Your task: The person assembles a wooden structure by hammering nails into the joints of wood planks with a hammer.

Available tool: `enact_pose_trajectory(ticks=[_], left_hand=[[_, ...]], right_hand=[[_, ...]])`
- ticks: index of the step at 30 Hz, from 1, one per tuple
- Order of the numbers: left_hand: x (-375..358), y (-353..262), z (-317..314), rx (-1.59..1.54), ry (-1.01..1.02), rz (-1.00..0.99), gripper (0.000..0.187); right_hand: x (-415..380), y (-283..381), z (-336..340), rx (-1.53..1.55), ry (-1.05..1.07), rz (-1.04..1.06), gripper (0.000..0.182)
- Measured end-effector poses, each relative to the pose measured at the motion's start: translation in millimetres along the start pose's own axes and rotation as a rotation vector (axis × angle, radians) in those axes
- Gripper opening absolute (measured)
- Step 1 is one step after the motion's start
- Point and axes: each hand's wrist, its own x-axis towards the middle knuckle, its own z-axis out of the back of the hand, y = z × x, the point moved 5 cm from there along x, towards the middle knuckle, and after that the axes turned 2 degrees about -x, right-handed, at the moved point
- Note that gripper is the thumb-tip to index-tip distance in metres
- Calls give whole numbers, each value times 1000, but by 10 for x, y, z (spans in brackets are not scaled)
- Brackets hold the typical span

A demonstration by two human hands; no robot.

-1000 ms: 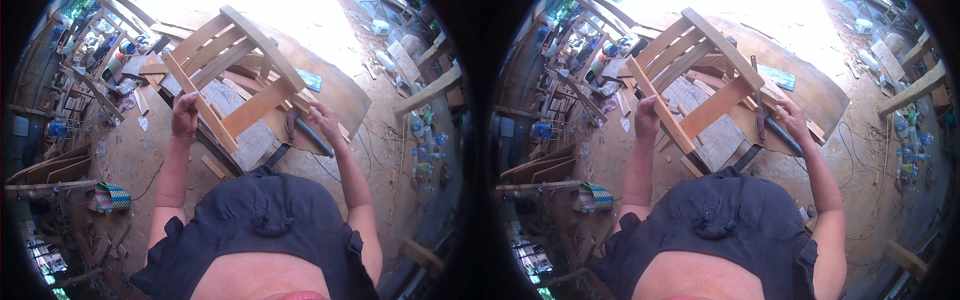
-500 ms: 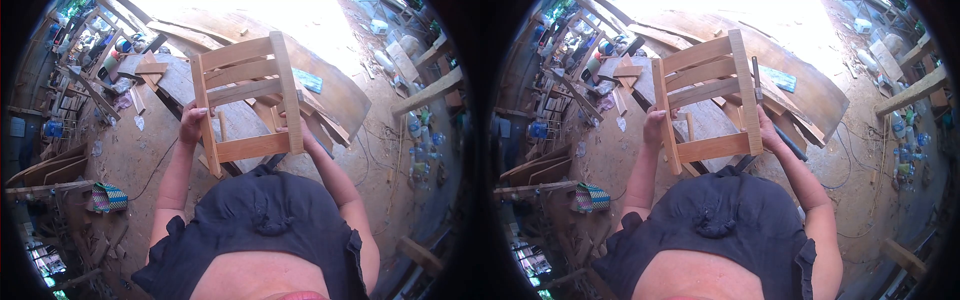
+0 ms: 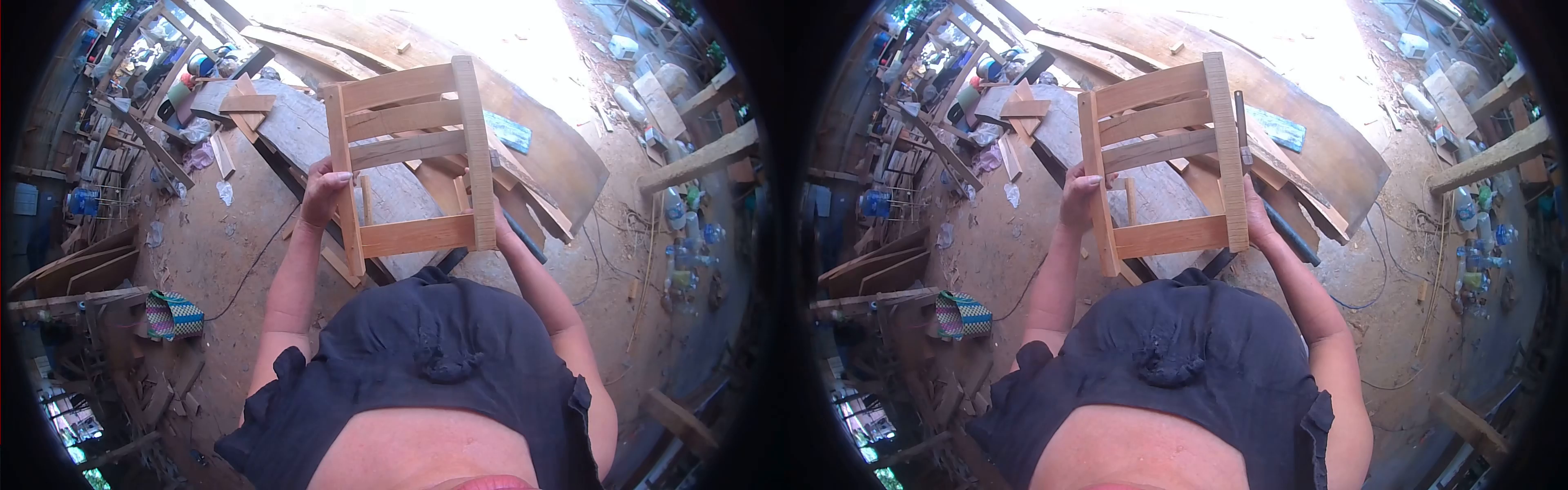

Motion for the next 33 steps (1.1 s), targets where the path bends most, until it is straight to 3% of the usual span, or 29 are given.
enact_pose_trajectory(ticks=[4, 6, 7, 9, 10, 13, 15, 17, 19, 21, 23, 24, 26, 29, 31, 33], left_hand=[[32, 40, 76, -16, 50, -36, 42], [45, 90, 76, 37, 58, -31, 41], [51, 98, 47, 90, 69, -27, 41], [51, 101, -25, 83, 83, -39, 42], [43, 100, -45, 76, 99, -42, 44], [44, 94, -5, 79, 101, -29, 58], [4, 37, 10, 96, 103, -9, 58], [-37, -65, 25, 116, 101, 12, 58], [-76, -163, 74, 63, 62, -3, 53], [-92, -216, 166, 26, 70, -40, 48], [-96, -271, 270, -25, 99, -54, 44], [-97, -335, 265, -105, 166, -64, 34], [-59, -371, 360, -97, 130, -28, 34], [47, -339, 510, -49, 151, 0, 33], [115, -293, 548, -66, -1, 102, 35], [166, -276, 577, 61, 7, 112, 39]], right_hand=[[-125, 233, 2, -238, -29, 220, 47], [1, -138, 49, 17, 36, -78, 35], [30, -281, 47, 13, 39, -74, 35], [74, -394, 55, -66, -29, 178, 29], [98, -454, 62, -66, -27, 181, 29], [67, -573, 53, 191, -22, 18, 34], [-6, -344, 85, -184, -98, 226, 44], [-65, -79, 86, -164, -87, 171, 54], [-120, 133, 46, -144, -73, 113, 63], [-184, 374, -38, -220, -83, 327, 66], [-182, 367, -109, -282, -61, 349, 69], [-184, 334, -167, -192, -30, 354, 71], [-167, 217, -274, -103, 4, 359, 73], [-111, -223, -434, 52, 39, 116, 83], [-224, -21, -489, 11, -3, 159, 86], [-258, -41, -537, -59, 20, 145, 87]])
